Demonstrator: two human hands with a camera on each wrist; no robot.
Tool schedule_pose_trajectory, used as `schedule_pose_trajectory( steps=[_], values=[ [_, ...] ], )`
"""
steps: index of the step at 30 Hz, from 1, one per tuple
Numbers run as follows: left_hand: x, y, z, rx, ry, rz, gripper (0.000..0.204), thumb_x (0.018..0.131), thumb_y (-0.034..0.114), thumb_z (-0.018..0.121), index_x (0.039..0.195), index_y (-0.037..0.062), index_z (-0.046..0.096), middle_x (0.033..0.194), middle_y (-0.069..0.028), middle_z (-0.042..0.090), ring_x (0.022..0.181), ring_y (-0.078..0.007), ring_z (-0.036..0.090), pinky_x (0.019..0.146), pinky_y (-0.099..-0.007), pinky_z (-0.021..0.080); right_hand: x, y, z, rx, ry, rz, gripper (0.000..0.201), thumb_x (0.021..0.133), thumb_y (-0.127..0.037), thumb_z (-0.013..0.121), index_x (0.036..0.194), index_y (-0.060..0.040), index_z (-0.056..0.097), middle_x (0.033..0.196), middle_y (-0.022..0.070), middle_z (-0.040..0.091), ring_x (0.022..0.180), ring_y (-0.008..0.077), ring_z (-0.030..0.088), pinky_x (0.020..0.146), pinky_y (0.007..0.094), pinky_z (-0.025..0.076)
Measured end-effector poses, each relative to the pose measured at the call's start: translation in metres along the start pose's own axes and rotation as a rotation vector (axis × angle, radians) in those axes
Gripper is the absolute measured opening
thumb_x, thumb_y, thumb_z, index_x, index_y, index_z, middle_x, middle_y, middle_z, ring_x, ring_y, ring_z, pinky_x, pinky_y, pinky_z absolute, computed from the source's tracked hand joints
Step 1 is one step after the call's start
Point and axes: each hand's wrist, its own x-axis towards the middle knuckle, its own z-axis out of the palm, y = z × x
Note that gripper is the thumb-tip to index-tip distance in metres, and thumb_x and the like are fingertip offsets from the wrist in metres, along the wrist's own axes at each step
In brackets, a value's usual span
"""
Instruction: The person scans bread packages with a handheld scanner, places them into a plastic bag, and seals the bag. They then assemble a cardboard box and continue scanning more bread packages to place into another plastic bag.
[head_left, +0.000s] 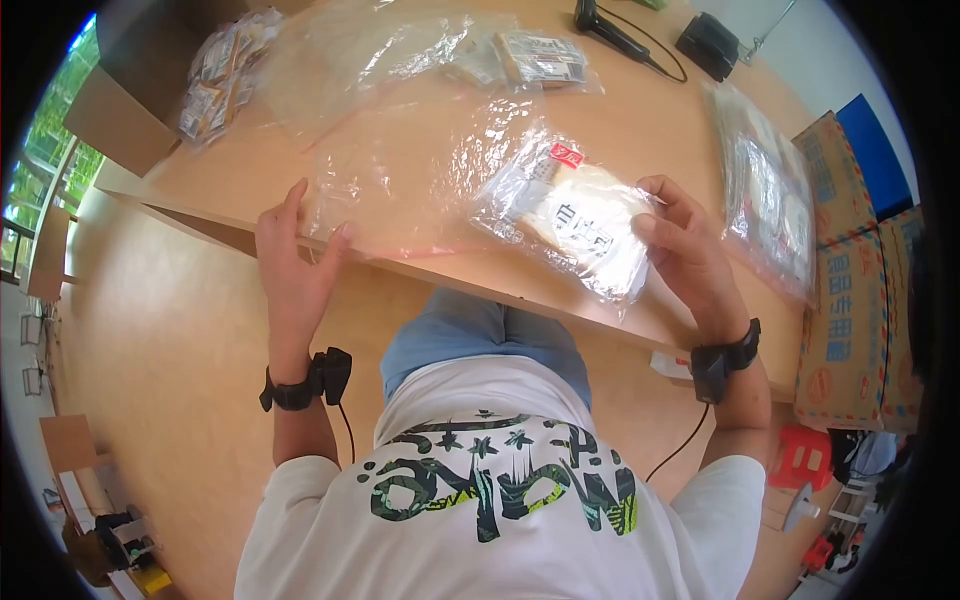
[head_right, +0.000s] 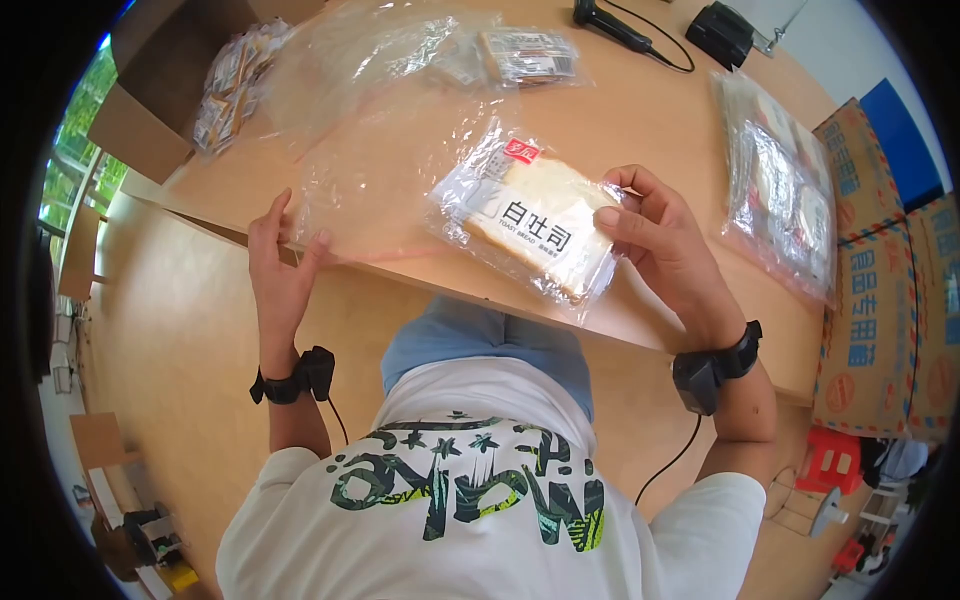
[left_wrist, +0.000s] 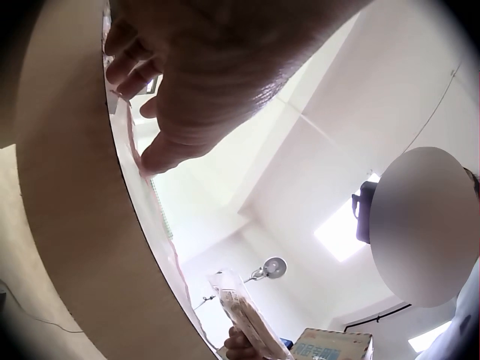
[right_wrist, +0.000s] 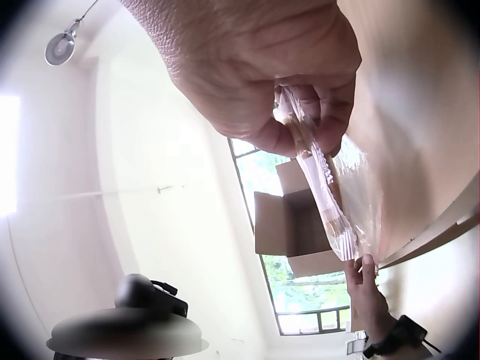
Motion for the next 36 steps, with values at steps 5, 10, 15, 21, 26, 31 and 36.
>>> schedule_pose_trajectory(
  steps=[5, 10, 15, 21, 26, 31, 36],
  values=[
    [-0.012, 0.0, 0.002, -0.343, -0.028, -0.274, 0.056, 0.082, 0.007, 0.069, 0.134, 0.0057, 0.049, 0.088, 0.0012, 0.046, 0.07, -0.0072, 0.042, 0.065, -0.0185, 0.04, 0.005, -0.001, 0.012, -0.127, -0.032, 0.033, 0.029, 0.085, -0.014, 0.068, 0.109, -0.0074, 0.054, 0.088, -0.0016, 0.058, 0.078, 0.0047, 0.054, 0.066, 0.0193, 0.042],
    [-0.012, -0.005, 0.019, -0.674, 0.154, -0.317, 0.052, 0.084, 0.0, 0.06, 0.135, 0.0031, 0.048, 0.087, -0.0009, 0.052, 0.076, -0.008, 0.05, 0.068, -0.0192, 0.045, 0.019, 0.008, 0.018, -0.161, -0.045, 0.033, 0.03, 0.082, -0.01, 0.069, 0.108, -0.0042, 0.056, 0.092, 0.0037, 0.057, 0.077, 0.0091, 0.055, 0.064, 0.0232, 0.045],
    [-0.012, -0.02, 0.023, -0.779, 0.273, -0.476, 0.022, 0.094, 0.014, 0.055, 0.11, -0.0018, 0.059, 0.083, -0.0012, 0.054, 0.067, -0.0066, 0.045, 0.057, -0.0208, 0.039, 0.039, 0.031, 0.007, -0.218, -0.03, 0.061, 0.034, 0.076, -0.008, 0.068, 0.106, 0.0043, 0.056, 0.085, 0.0095, 0.062, 0.065, 0.0123, 0.061, 0.056, 0.0246, 0.051],
    [-0.016, 0.003, 0.023, -1.188, 0.365, -0.524, 0.013, 0.096, 0.019, 0.056, 0.099, 0.0058, 0.055, 0.081, -0.0002, 0.053, 0.069, -0.0079, 0.047, 0.062, -0.0225, 0.039, 0.041, 0.03, 0.012, -0.323, -0.084, 0.094, 0.038, 0.079, -0.008, 0.068, 0.112, 0.0025, 0.055, 0.092, 0.0079, 0.061, 0.065, 0.01, 0.057, 0.056, 0.0229, 0.048],
    [-0.036, -0.012, 0.024, -1.111, 0.062, -0.527, 0.02, 0.095, 0.015, 0.057, 0.109, 0.0018, 0.05, 0.091, -0.0041, 0.055, 0.077, -0.012, 0.053, 0.071, -0.0264, 0.046, 0.042, 0.032, 0.019, -0.242, -0.105, 0.047, 0.036, 0.08, -0.008, 0.068, 0.112, 0.0023, 0.055, 0.092, 0.0071, 0.06, 0.066, 0.0091, 0.056, 0.058, 0.0222, 0.047],
    [0.028, -0.025, -0.009, -1.07, 0.572, -0.301, 0.022, 0.094, 0.01, 0.054, 0.111, -0.0019, 0.047, 0.106, -0.0156, 0.058, 0.09, -0.0236, 0.061, 0.084, -0.0323, 0.05, 0.04, 0.031, 0.021, -0.191, -0.138, 0.033, 0.035, 0.082, -0.008, 0.067, 0.113, 0.0018, 0.055, 0.093, 0.0061, 0.059, 0.069, 0.0086, 0.056, 0.061, 0.0221, 0.047],
    [0.109, -0.006, -0.041, -0.751, 0.497, 0.215, 0.018, 0.095, 0.003, 0.048, 0.111, -0.0039, 0.046, 0.123, -0.0209, 0.057, 0.106, -0.0319, 0.061, 0.088, -0.0393, 0.052, 0.034, 0.027, 0.012, -0.167, -0.113, -0.001, 0.034, 0.083, -0.01, 0.066, 0.114, 0.0017, 0.056, 0.093, 0.0049, 0.059, 0.074, 0.0082, 0.055, 0.064, 0.0222, 0.046]
  ],
)
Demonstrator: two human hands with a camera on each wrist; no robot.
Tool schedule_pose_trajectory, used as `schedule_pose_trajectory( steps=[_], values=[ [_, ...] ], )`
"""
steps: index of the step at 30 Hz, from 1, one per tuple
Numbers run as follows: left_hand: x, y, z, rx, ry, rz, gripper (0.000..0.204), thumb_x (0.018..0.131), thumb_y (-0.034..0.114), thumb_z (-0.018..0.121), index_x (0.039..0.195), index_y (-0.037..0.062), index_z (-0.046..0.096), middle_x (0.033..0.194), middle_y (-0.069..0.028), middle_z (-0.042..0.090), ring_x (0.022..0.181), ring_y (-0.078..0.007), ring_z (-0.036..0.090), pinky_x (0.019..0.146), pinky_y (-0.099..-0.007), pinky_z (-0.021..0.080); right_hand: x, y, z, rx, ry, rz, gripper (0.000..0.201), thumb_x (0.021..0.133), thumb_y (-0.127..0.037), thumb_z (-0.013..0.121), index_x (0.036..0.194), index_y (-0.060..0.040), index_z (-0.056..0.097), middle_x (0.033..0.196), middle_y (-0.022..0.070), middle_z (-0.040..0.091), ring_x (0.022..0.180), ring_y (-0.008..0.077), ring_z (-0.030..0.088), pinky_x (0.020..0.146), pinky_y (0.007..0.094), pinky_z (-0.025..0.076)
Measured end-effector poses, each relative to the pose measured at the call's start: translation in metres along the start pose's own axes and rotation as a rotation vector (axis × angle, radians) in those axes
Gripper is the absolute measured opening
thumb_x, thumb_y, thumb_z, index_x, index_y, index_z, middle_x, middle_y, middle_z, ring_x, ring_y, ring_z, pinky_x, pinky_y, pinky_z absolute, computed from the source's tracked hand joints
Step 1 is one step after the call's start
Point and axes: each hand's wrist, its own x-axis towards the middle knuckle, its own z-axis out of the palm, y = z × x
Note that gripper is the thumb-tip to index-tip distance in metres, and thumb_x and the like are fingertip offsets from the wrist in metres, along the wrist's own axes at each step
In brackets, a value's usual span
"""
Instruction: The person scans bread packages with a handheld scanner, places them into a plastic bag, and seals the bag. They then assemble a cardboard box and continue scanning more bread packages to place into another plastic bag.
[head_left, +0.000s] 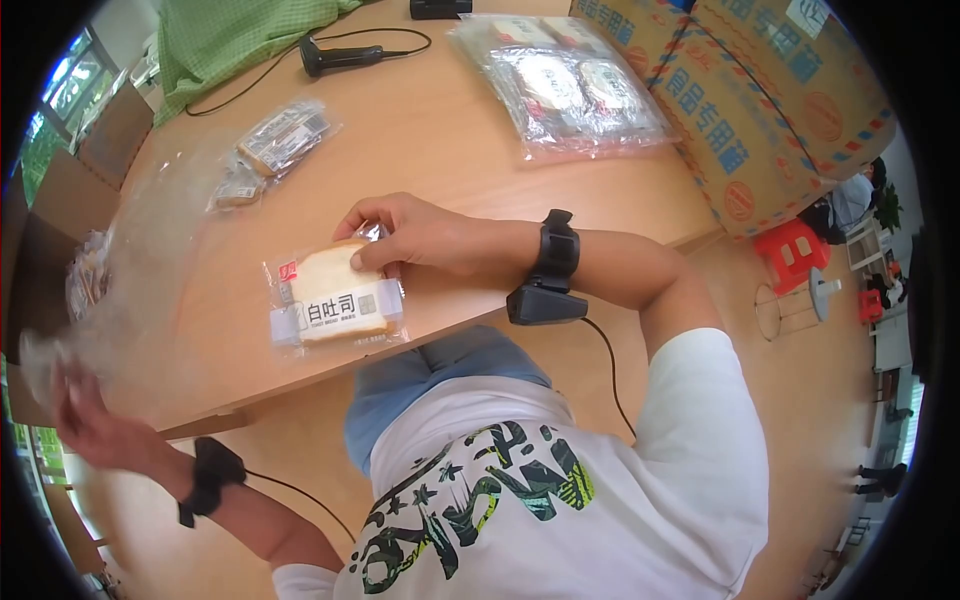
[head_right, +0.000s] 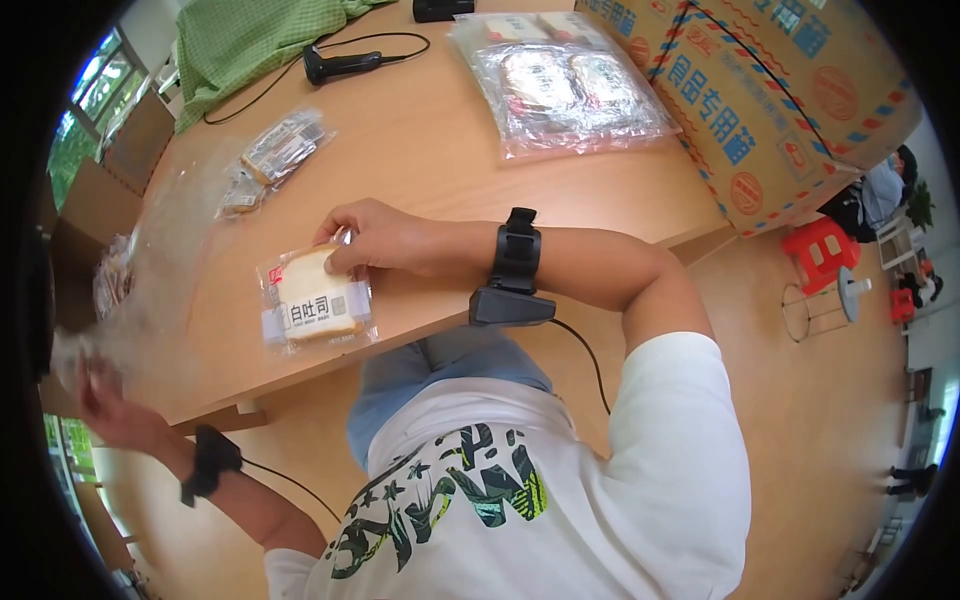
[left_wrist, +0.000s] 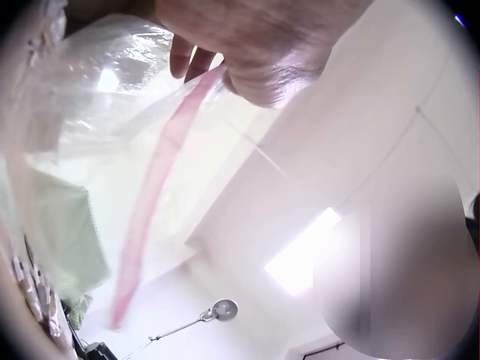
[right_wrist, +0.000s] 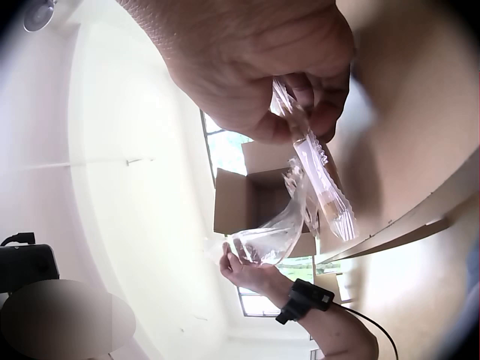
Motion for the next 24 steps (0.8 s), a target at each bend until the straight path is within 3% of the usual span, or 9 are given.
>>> schedule_pose_trajectory(
  steps=[1, 3, 5, 7, 9, 16, 19, 22, 24],
  values=[
    [0.008, 0.008, 0.026, 0.19, -0.139, 0.087, 0.016, 0.095, 0.002, 0.047, 0.11, -0.0037, 0.048, 0.122, -0.0181, 0.059, 0.104, -0.0302, 0.062, 0.087, -0.0389, 0.052, -0.004, -0.005, 0.001, -0.004, 0.028, -0.006, 0.034, 0.081, -0.009, 0.066, 0.112, 0.0013, 0.057, 0.091, 0.0049, 0.059, 0.072, 0.0084, 0.056, 0.063, 0.0223, 0.046],
    [0.011, 0.005, 0.057, 0.443, -0.66, 0.273, 0.014, 0.095, 0.004, 0.048, 0.107, -0.0001, 0.055, 0.115, -0.0112, 0.064, 0.098, -0.0246, 0.064, 0.082, -0.0364, 0.052, -0.015, -0.019, 0.001, -0.013, 0.076, -0.014, 0.033, 0.077, -0.007, 0.068, 0.109, 0.0005, 0.06, 0.088, 0.005, 0.06, 0.068, 0.0088, 0.057, 0.06, 0.0224, 0.046],
    [-0.013, 0.025, 0.098, 0.409, -0.993, -0.065, 0.014, 0.093, 0.005, 0.052, 0.105, 0.0024, 0.06, 0.104, -0.0106, 0.067, 0.091, -0.0226, 0.065, 0.077, -0.0338, 0.053, -0.026, -0.022, -0.004, -0.068, 0.072, -0.004, 0.032, 0.078, -0.008, 0.067, 0.109, 0.0004, 0.06, 0.089, 0.0034, 0.06, 0.072, 0.0079, 0.056, 0.062, 0.0219, 0.046],
    [-0.032, 0.01, 0.115, 0.341, -1.133, -0.029, 0.016, 0.09, 0.007, 0.056, 0.104, 0.0033, 0.06, 0.094, -0.014, 0.067, 0.088, -0.0245, 0.065, 0.076, -0.0327, 0.053, -0.042, -0.035, -0.005, -0.115, 0.017, 0.03, 0.03, 0.079, -0.008, 0.065, 0.108, 0.0, 0.061, 0.093, 0.0016, 0.06, 0.083, 0.0071, 0.056, 0.07, 0.0213, 0.045],
    [-0.048, 0.02, 0.127, 0.3, -1.14, -0.101, 0.013, 0.089, 0.01, 0.061, 0.098, 0.002, 0.063, 0.083, -0.0089, 0.066, 0.076, -0.0163, 0.063, 0.068, -0.0264, 0.05, -0.055, -0.039, -0.006, -0.117, -0.023, 0.117, 0.03, 0.08, -0.007, 0.065, 0.109, -0.0001, 0.06, 0.097, 0.0028, 0.061, 0.09, 0.0085, 0.057, 0.079, 0.0228, 0.046],
    [-0.075, 0.019, 0.133, 0.295, -1.016, -0.07, 0.012, 0.084, 0.011, 0.067, 0.091, 0.0027, 0.068, 0.079, -0.0094, 0.064, 0.064, -0.0153, 0.058, 0.06, -0.0277, 0.047, -0.067, -0.016, 0.003, 0.181, 0.043, 0.056, 0.035, 0.086, -0.009, 0.067, 0.117, 0.0013, 0.056, 0.101, 0.0029, 0.062, 0.085, 0.006, 0.057, 0.072, 0.0209, 0.047],
    [-0.081, 0.029, 0.137, 0.256, -0.898, -0.041, 0.012, 0.084, 0.012, 0.067, 0.092, 0.0034, 0.068, 0.077, -0.0096, 0.062, 0.062, -0.0176, 0.058, 0.059, -0.0281, 0.047, -0.065, -0.011, 0.012, 0.119, 0.15, 0.053, 0.036, 0.087, -0.011, 0.067, 0.118, 0.0018, 0.055, 0.102, 0.0033, 0.062, 0.087, 0.0068, 0.058, 0.075, 0.0216, 0.047],
    [-0.087, 0.037, 0.137, 0.353, -0.841, 0.18, 0.008, 0.082, 0.013, 0.062, 0.088, 0.0078, 0.064, 0.077, -0.0075, 0.059, 0.065, -0.0264, 0.061, 0.056, -0.0348, 0.048, -0.066, -0.007, 0.028, 0.202, 0.261, -0.022, 0.037, 0.089, -0.013, 0.066, 0.121, 0.0013, 0.052, 0.105, 0.0045, 0.062, 0.09, 0.008, 0.058, 0.079, 0.0227, 0.048],
    [-0.093, 0.043, 0.138, 0.391, -0.844, 0.325, 0.007, 0.079, 0.011, 0.061, 0.086, 0.0088, 0.061, 0.074, -0.0068, 0.056, 0.062, -0.0252, 0.06, 0.052, -0.0344, 0.047, -0.067, -0.002, 0.031, 0.239, 0.305, -0.062, 0.038, 0.09, -0.013, 0.064, 0.122, 0.001, 0.051, 0.109, 0.0061, 0.061, 0.094, 0.0089, 0.058, 0.081, 0.0241, 0.048]
  ],
)
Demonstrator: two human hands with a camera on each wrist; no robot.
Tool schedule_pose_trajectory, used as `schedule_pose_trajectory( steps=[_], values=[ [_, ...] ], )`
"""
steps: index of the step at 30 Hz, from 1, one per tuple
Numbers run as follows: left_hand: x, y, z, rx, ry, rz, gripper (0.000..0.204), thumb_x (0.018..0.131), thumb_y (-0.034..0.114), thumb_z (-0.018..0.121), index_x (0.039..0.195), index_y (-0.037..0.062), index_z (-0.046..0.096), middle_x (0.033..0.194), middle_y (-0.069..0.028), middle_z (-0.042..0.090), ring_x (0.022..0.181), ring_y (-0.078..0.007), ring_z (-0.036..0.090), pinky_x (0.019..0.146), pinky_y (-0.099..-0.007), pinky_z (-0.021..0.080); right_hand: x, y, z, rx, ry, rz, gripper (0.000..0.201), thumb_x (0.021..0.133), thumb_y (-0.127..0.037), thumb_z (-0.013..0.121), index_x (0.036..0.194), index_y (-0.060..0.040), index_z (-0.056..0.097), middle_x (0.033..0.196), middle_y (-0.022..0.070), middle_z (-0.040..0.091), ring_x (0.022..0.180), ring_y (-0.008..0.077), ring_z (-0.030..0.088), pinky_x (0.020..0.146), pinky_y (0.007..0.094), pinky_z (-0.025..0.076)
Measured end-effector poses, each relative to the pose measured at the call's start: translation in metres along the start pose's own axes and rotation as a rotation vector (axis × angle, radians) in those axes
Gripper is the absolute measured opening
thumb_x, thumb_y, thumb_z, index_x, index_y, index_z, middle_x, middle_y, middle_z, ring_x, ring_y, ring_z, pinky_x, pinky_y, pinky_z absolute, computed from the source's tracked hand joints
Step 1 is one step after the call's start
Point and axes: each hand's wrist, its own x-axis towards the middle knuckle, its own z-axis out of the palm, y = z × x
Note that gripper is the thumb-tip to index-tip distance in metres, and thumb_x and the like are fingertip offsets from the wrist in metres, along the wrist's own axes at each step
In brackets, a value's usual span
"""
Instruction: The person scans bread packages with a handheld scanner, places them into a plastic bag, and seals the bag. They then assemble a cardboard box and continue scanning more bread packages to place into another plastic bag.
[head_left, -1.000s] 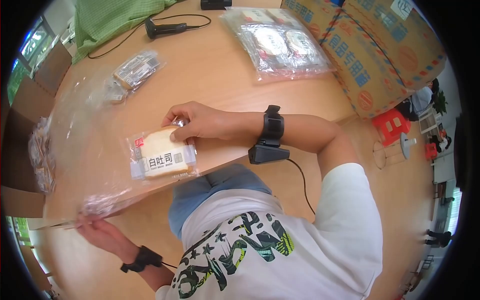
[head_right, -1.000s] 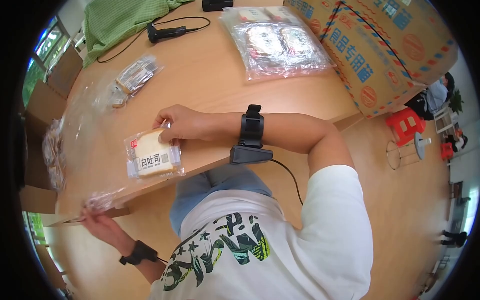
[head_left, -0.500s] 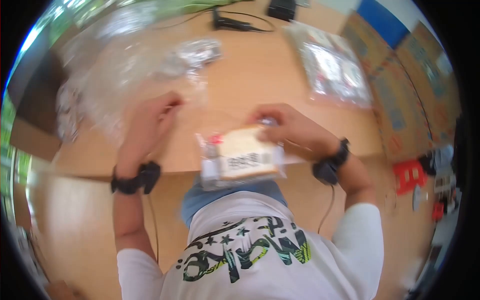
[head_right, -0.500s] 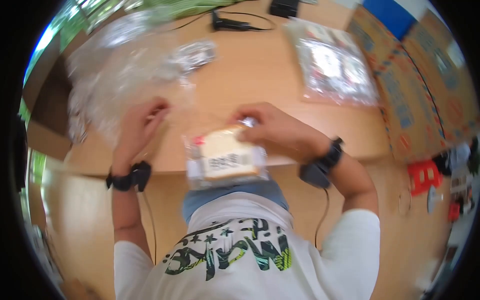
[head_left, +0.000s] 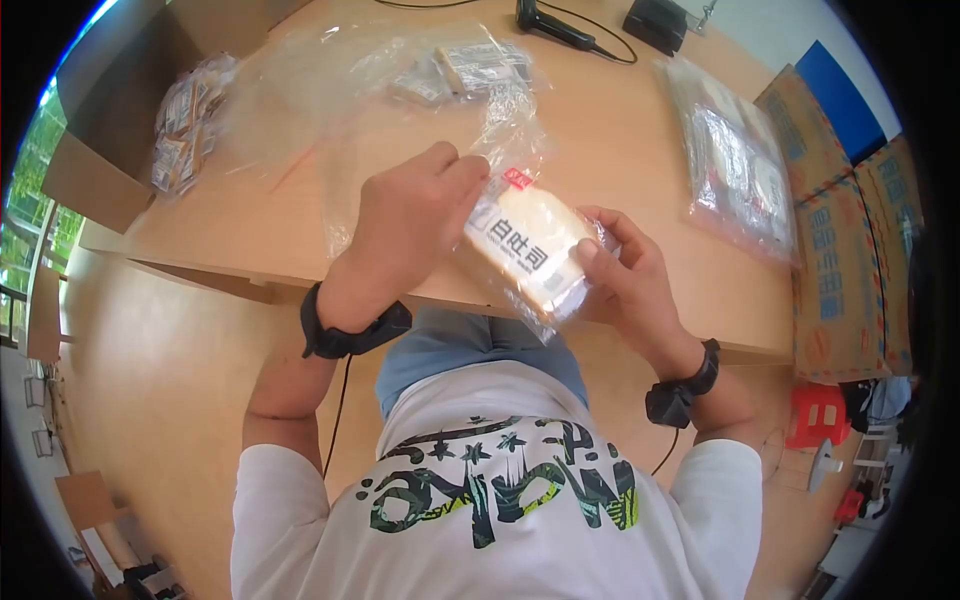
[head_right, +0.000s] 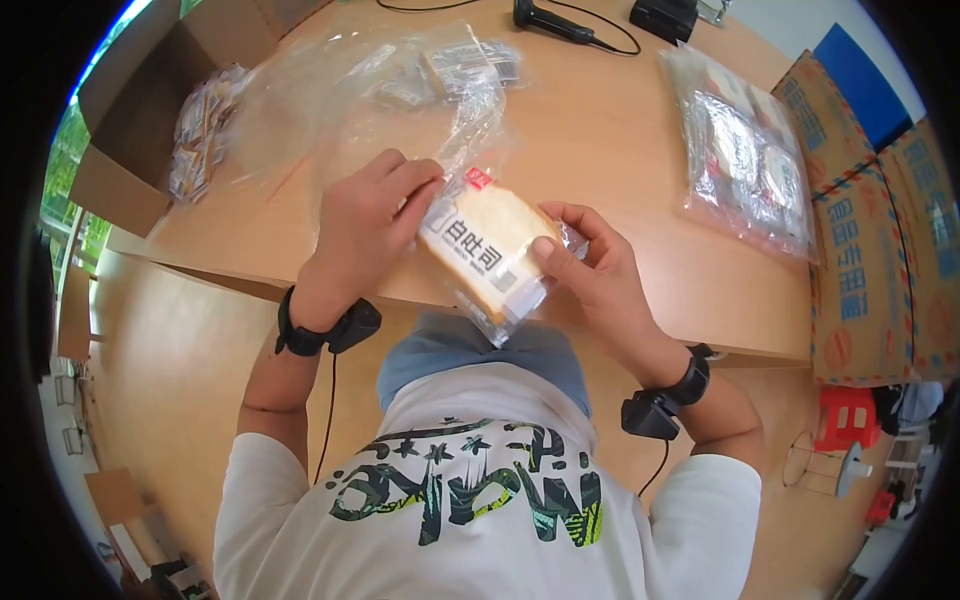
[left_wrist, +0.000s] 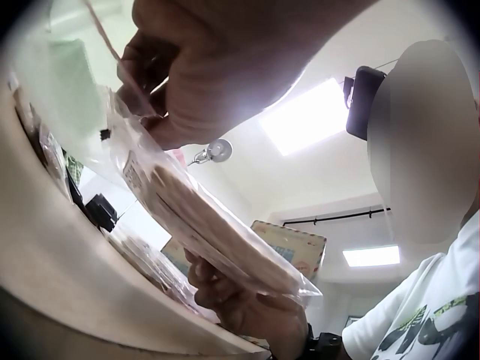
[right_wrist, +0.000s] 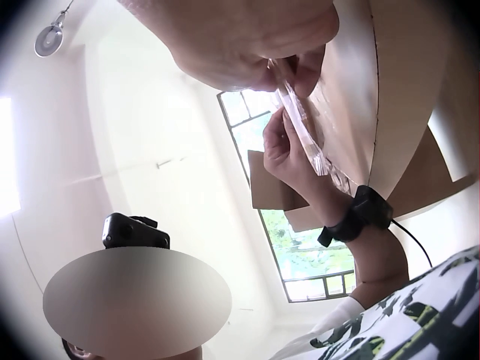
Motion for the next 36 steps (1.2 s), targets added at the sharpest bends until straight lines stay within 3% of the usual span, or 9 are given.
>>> schedule_pose_trajectory(
  steps=[7, 13, 15, 18, 25, 28, 31, 34, 36],
  values=[
    [-0.009, 0.035, 0.011, 0.037, -0.092, 0.117, 0.015, 0.08, 0.01, 0.066, 0.095, 0.0104, 0.066, 0.068, -0.0037, 0.056, 0.058, -0.0227, 0.059, 0.049, -0.033, 0.045, 0.009, 0.01, 0.024, 0.194, 0.021, -0.066, 0.034, 0.092, -0.01, 0.059, 0.122, 0.0012, 0.049, 0.114, 0.0104, 0.059, 0.1, 0.0136, 0.058, 0.09, 0.0281, 0.048],
    [-0.003, 0.049, 0.013, -0.126, 0.045, 0.087, 0.015, 0.081, 0.011, 0.066, 0.096, 0.0095, 0.066, 0.073, -0.0058, 0.064, 0.059, -0.0224, 0.062, 0.05, -0.0325, 0.046, 0.045, 0.016, 0.041, 0.59, 0.097, 0.142, 0.017, 0.095, -0.011, 0.051, 0.108, 0.0, 0.054, 0.103, 0.0088, 0.06, 0.098, 0.0185, 0.059, 0.09, 0.0317, 0.049],
    [0.001, 0.051, 0.014, -0.15, 0.085, 0.047, 0.015, 0.082, 0.01, 0.066, 0.097, 0.0089, 0.067, 0.075, -0.0073, 0.066, 0.06, -0.0229, 0.063, 0.051, -0.0324, 0.047, 0.058, 0.013, 0.042, 0.879, -0.261, 0.18, 0.021, 0.097, -0.015, 0.047, 0.111, -0.0001, 0.053, 0.106, 0.0098, 0.06, 0.099, 0.0187, 0.058, 0.091, 0.0322, 0.048],
    [0.004, 0.053, 0.01, -0.206, 0.103, -0.018, 0.016, 0.082, 0.009, 0.065, 0.098, 0.0078, 0.068, 0.075, -0.0087, 0.067, 0.062, -0.0245, 0.064, 0.053, -0.0323, 0.048, 0.084, 0.016, 0.038, 0.953, -0.536, 0.145, 0.026, 0.099, -0.018, 0.045, 0.116, -0.0001, 0.05, 0.114, 0.0117, 0.057, 0.105, 0.0205, 0.056, 0.093, 0.0336, 0.047],
    [0.001, 0.061, 0.011, -0.382, 0.158, -0.026, 0.02, 0.081, 0.007, 0.066, 0.1, 0.0063, 0.068, 0.075, -0.0106, 0.067, 0.061, -0.0267, 0.064, 0.056, -0.0328, 0.05, 0.169, 0.019, 0.072, 0.758, -0.601, -0.033, 0.034, 0.099, -0.021, 0.047, 0.126, 0.0001, 0.045, 0.129, 0.0146, 0.048, 0.119, 0.0308, 0.049, 0.102, 0.0415, 0.043],
    [-0.005, 0.053, -0.006, -0.241, 0.168, -0.12, 0.026, 0.079, 0.009, 0.063, 0.104, 0.0126, 0.065, 0.086, -0.0071, 0.064, 0.076, -0.0263, 0.063, 0.064, -0.0375, 0.049, 0.178, 0.006, 0.095, 0.692, -0.517, -0.03, 0.038, 0.099, -0.022, 0.048, 0.13, 0.0002, 0.043, 0.135, 0.0158, 0.044, 0.124, 0.0352, 0.046, 0.106, 0.0449, 0.041],
    [-0.032, 0.042, -0.025, 0.023, 0.276, -0.064, 0.043, 0.076, 0.008, 0.072, 0.118, 0.0083, 0.062, 0.113, -0.0133, 0.059, 0.097, -0.0315, 0.058, 0.076, -0.0383, 0.047, 0.176, -0.014, 0.128, 0.669, -0.398, 0.049, 0.038, 0.101, -0.024, 0.042, 0.131, 0.0001, 0.04, 0.131, 0.0157, 0.047, 0.124, 0.0341, 0.046, 0.108, 0.0458, 0.039],
    [-0.064, 0.024, -0.026, 0.284, 0.286, -0.136, 0.051, 0.073, 0.007, 0.072, 0.122, 0.0101, 0.06, 0.114, -0.0121, 0.053, 0.099, -0.0314, 0.053, 0.08, -0.0414, 0.044, 0.194, -0.009, 0.13, 0.735, -0.569, -0.008, 0.039, 0.1, -0.022, 0.045, 0.131, 0.001, 0.039, 0.131, 0.0165, 0.046, 0.123, 0.0348, 0.047, 0.107, 0.0469, 0.04],
    [-0.082, 0.0, -0.02, 0.448, 0.34, -0.179, 0.052, 0.07, 0.006, 0.072, 0.12, 0.0104, 0.061, 0.107, -0.0103, 0.054, 0.094, -0.03, 0.053, 0.078, -0.0418, 0.043, 0.188, -0.006, 0.136, 0.634, -0.527, -0.046, 0.038, 0.101, -0.022, 0.044, 0.131, 0.0002, 0.039, 0.131, 0.0161, 0.046, 0.122, 0.0344, 0.048, 0.106, 0.047, 0.041]
  ],
)
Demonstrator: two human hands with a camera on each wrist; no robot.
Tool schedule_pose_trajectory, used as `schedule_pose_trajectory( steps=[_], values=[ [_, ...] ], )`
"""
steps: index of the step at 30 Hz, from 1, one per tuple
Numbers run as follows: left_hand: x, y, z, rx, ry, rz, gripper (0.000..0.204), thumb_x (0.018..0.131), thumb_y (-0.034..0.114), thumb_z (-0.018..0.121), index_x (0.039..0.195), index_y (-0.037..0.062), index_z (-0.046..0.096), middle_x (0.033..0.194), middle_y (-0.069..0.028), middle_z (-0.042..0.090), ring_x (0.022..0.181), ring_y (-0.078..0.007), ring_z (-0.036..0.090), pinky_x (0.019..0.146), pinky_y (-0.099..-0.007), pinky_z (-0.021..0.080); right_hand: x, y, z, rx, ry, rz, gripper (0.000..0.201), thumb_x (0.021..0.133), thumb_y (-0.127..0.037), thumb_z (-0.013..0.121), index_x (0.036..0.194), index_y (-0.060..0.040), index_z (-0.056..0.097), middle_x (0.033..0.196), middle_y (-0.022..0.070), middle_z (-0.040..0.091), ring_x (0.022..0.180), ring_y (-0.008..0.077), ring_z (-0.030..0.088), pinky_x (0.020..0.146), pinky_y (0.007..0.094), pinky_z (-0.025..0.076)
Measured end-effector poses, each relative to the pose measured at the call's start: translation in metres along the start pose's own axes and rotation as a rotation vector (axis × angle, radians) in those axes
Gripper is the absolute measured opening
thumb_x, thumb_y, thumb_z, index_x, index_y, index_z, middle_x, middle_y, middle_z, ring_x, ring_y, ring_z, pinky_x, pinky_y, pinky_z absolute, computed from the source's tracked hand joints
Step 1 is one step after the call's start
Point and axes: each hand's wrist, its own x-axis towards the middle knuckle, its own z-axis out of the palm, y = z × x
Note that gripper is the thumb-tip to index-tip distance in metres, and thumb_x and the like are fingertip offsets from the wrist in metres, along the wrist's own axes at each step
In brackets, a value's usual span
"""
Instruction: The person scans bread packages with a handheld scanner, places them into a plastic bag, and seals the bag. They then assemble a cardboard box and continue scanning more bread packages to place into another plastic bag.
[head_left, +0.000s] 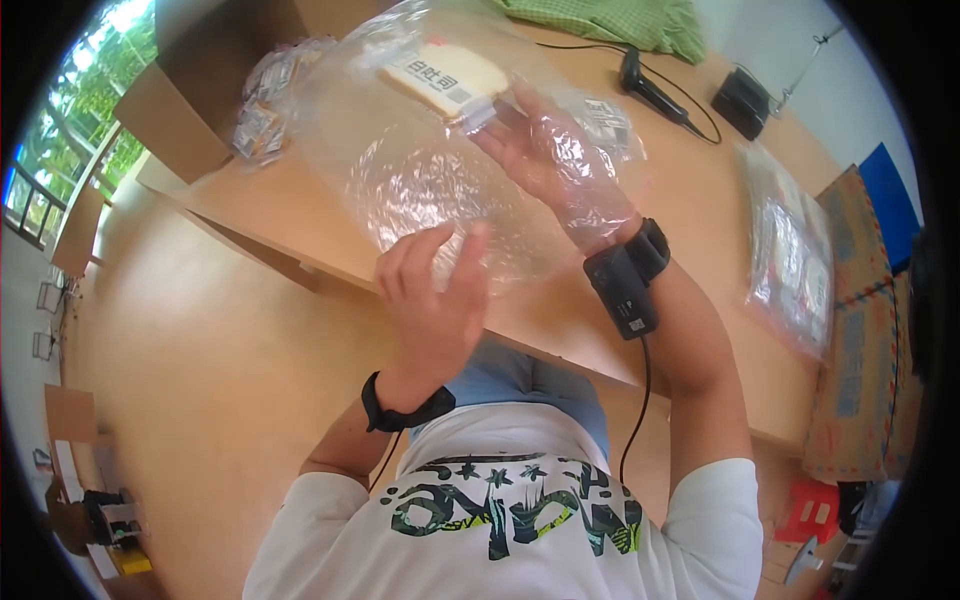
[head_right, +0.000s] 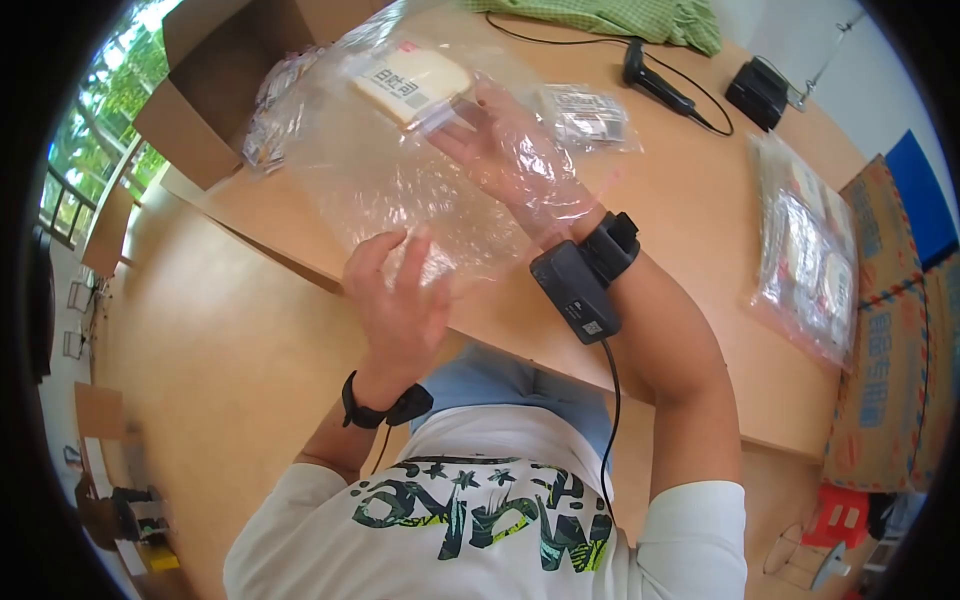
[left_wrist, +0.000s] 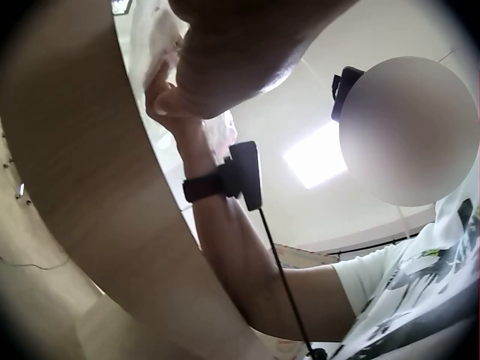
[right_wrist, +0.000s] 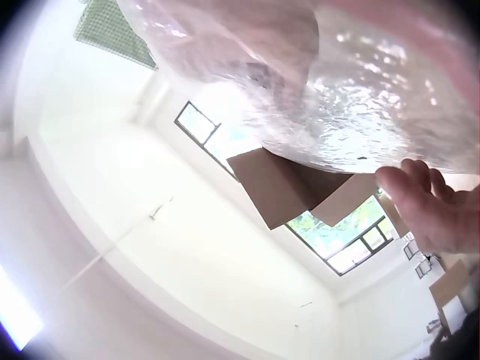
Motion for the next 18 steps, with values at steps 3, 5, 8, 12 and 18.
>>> schedule_pose_trajectory(
  steps=[3, 5, 8, 12, 18],
  values=[
    [-0.005, -0.013, 0.002, -0.013, 0.026, 0.023, 0.05, 0.065, 0.003, 0.071, 0.114, 0.0103, 0.064, 0.094, -0.0066, 0.056, 0.084, -0.027, 0.055, 0.073, -0.0403, 0.042, 0.015, 0.014, -0.006, 0.003, 0.133, 0.113, 0.035, 0.102, -0.022, 0.041, 0.131, -0.0015, 0.04, 0.13, 0.0156, 0.046, 0.121, 0.0336, 0.049, 0.104, 0.0457, 0.044],
    [-0.007, -0.013, 0.0, -0.12, -0.005, 0.035, 0.048, 0.063, 0.001, 0.069, 0.11, 0.0099, 0.066, 0.085, -0.0043, 0.055, 0.077, -0.0255, 0.055, 0.07, -0.039, 0.041, 0.025, 0.023, -0.009, 0.007, 0.213, 0.166, 0.034, 0.102, -0.022, 0.041, 0.13, -0.0017, 0.041, 0.128, 0.0149, 0.048, 0.119, 0.0304, 0.05, 0.103, 0.0434, 0.044],
    [-0.008, -0.002, 0.003, -0.263, -0.062, 0.025, 0.044, 0.062, 0.001, 0.068, 0.106, 0.0086, 0.067, 0.075, -0.0025, 0.053, 0.067, -0.0236, 0.053, 0.065, -0.0368, 0.04, 0.028, 0.03, -0.01, -0.066, 0.259, 0.081, 0.034, 0.101, -0.021, 0.044, 0.128, -0.0006, 0.043, 0.123, 0.0134, 0.052, 0.115, 0.024, 0.052, 0.1, 0.0392, 0.045],
    [-0.012, 0.003, 0.016, -0.304, -0.147, 0.006, 0.038, 0.068, 0.004, 0.066, 0.106, 0.0062, 0.065, 0.069, -0.0027, 0.047, 0.063, -0.0198, 0.051, 0.062, -0.0329, 0.039, 0.038, 0.039, -0.021, -0.38, 0.385, -0.026, 0.032, 0.099, -0.017, 0.048, 0.125, 0.0008, 0.046, 0.116, 0.0113, 0.056, 0.103, 0.0211, 0.055, 0.088, 0.0353, 0.049],
    [-0.01, -0.005, 0.02, -0.407, -0.236, -0.127, 0.03, 0.075, 0.005, 0.064, 0.106, 0.0072, 0.065, 0.071, -0.0037, 0.052, 0.065, -0.0205, 0.054, 0.061, -0.0326, 0.04, 0.036, 0.041, -0.061, -1.053, 0.119, -0.035, 0.036, 0.09, -0.01, 0.057, 0.122, 0.0028, 0.048, 0.109, 0.0095, 0.058, 0.096, 0.016, 0.056, 0.08, 0.0325, 0.05]
  ],
)
